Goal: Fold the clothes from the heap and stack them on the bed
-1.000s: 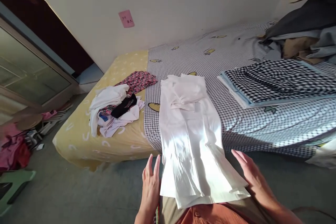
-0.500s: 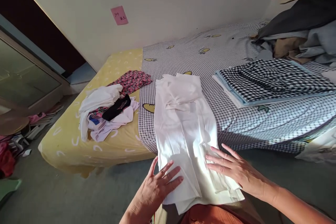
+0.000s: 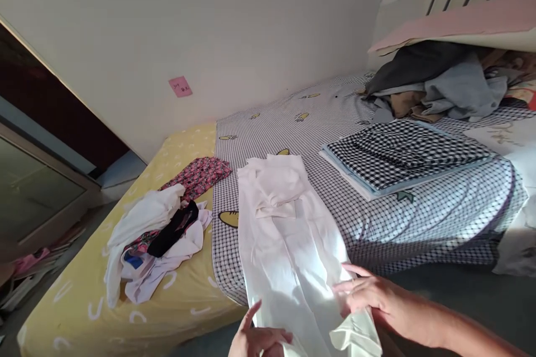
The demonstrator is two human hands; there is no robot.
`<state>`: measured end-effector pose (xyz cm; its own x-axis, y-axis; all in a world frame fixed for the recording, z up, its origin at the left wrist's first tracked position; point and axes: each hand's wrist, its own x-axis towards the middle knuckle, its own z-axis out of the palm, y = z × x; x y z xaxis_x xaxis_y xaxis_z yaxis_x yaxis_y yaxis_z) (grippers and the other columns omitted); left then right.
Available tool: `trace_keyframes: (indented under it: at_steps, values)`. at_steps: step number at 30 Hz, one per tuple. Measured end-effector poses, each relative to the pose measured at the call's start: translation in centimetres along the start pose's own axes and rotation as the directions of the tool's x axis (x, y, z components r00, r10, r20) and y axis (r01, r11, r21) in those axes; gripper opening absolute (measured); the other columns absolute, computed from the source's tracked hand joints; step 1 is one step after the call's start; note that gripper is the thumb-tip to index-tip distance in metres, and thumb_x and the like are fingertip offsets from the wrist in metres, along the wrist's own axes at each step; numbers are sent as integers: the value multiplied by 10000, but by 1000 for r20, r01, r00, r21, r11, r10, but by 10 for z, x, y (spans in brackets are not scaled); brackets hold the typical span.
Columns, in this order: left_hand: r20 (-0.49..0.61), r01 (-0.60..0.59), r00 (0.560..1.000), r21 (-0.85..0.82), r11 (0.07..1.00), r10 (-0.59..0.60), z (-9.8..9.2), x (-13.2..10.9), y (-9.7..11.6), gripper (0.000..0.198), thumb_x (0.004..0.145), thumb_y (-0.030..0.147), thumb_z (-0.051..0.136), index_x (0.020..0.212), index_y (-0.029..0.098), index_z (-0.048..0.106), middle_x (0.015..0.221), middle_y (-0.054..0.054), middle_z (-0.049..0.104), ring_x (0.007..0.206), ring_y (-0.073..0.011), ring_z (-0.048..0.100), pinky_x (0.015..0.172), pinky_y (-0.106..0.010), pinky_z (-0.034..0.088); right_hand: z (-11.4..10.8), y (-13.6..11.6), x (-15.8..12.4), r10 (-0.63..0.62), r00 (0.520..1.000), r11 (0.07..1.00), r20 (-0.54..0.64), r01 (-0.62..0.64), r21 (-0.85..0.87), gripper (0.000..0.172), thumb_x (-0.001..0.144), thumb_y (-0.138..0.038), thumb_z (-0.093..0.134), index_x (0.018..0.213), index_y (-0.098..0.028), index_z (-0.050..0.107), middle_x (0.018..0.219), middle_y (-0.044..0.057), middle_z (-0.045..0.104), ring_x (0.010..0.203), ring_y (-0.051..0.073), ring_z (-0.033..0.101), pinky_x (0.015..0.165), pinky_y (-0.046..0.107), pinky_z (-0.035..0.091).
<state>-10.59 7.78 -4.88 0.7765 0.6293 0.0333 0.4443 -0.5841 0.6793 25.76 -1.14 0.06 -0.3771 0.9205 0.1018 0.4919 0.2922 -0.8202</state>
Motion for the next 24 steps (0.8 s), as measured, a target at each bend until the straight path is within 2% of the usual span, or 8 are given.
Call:
trace_keyframes:
  at_steps: [2, 4, 7, 9, 13, 16, 19, 24]
  values:
    - [56, 266, 964, -276, 924, -261, -26, 28, 15, 361, 971, 446, 556, 876, 223, 823, 737, -18, 802, 727, -186, 753, 940, -402, 616, -19, 1, 20, 94, 995, 972, -15, -89, 219, 333, 996, -496, 578, 933, -276, 820, 1005, 69, 810, 1051, 294, 756, 1096, 519, 509]
    - [66, 425, 884, -521, 740, -462, -53, 68, 28, 379, 872, 486, 695, 694, 157, 754, 592, -12, 709, 622, -165, 688, 665, -269, 586, -39, 4, 50, 246, 968, 856, -58, -189, 480, 470, 948, -623, 590, 892, -207, 803, 964, 110, 804, 988, 318, 755, 965, 481, 577]
    - [20, 383, 732, -839, 386, -681, -86, 131, 32, 303, 718, 393, 868, 875, 172, 731, 702, -7, 734, 662, -144, 687, 668, -231, 550, -59, 17, 98, 509, 846, 613, -161, -225, 757, 454, 845, -600, 726, 1057, -200, 761, 1018, 112, 809, 999, 313, 749, 914, 436, 583]
    - [3, 359, 667, -878, 318, -745, -97, 160, 25, 360, 703, 349, 880, 968, 196, 689, 724, 3, 736, 637, -144, 682, 630, -237, 546, -64, 29, 120, 613, 773, 514, -165, -232, 826, 491, 784, -503, 800, 1185, -236, 705, 1079, 96, 808, 1001, 296, 747, 886, 421, 586]
    - [-12, 326, 635, -902, 282, -772, -97, 176, 5, 354, 756, 343, 838, 1015, 215, 633, 741, 2, 739, 635, -157, 693, 590, -248, 543, -61, 51, 132, 687, 711, 464, -154, -265, 845, 533, 762, -446, 807, 1241, -283, 640, 1142, 64, 801, 1066, 279, 734, 888, 407, 575]
    - [-24, 316, 625, -906, 281, -780, -89, 171, -3, 417, 676, 301, 892, 998, 210, 644, 733, -3, 743, 641, -171, 701, 598, -264, 550, -56, 56, 130, 661, 718, 520, -216, -231, 822, 579, 707, -370, 819, 1246, -285, 625, 1165, 58, 797, 1074, 292, 734, 910, 419, 565]
    - [-88, 297, 592, -900, 318, -801, -82, 170, -10, 384, 598, 290, 923, 832, 200, 632, 643, 10, 707, 578, -165, 664, 569, -265, 522, -49, 58, 133, 644, 706, 583, -294, -204, 787, 437, 728, -353, 746, 1145, -243, 671, 1101, 81, 808, 985, 302, 752, 870, 417, 570]
    - [-241, 255, 510, -874, 413, -826, -75, 175, -23, 280, 745, 412, 791, 743, 225, 583, 600, 5, 676, 608, -197, 690, 630, -318, 552, -42, 67, 144, 631, 648, 711, -427, -263, 652, 285, 833, -465, 625, 987, -248, 724, 953, 72, 811, 927, 287, 754, 813, 366, 569]
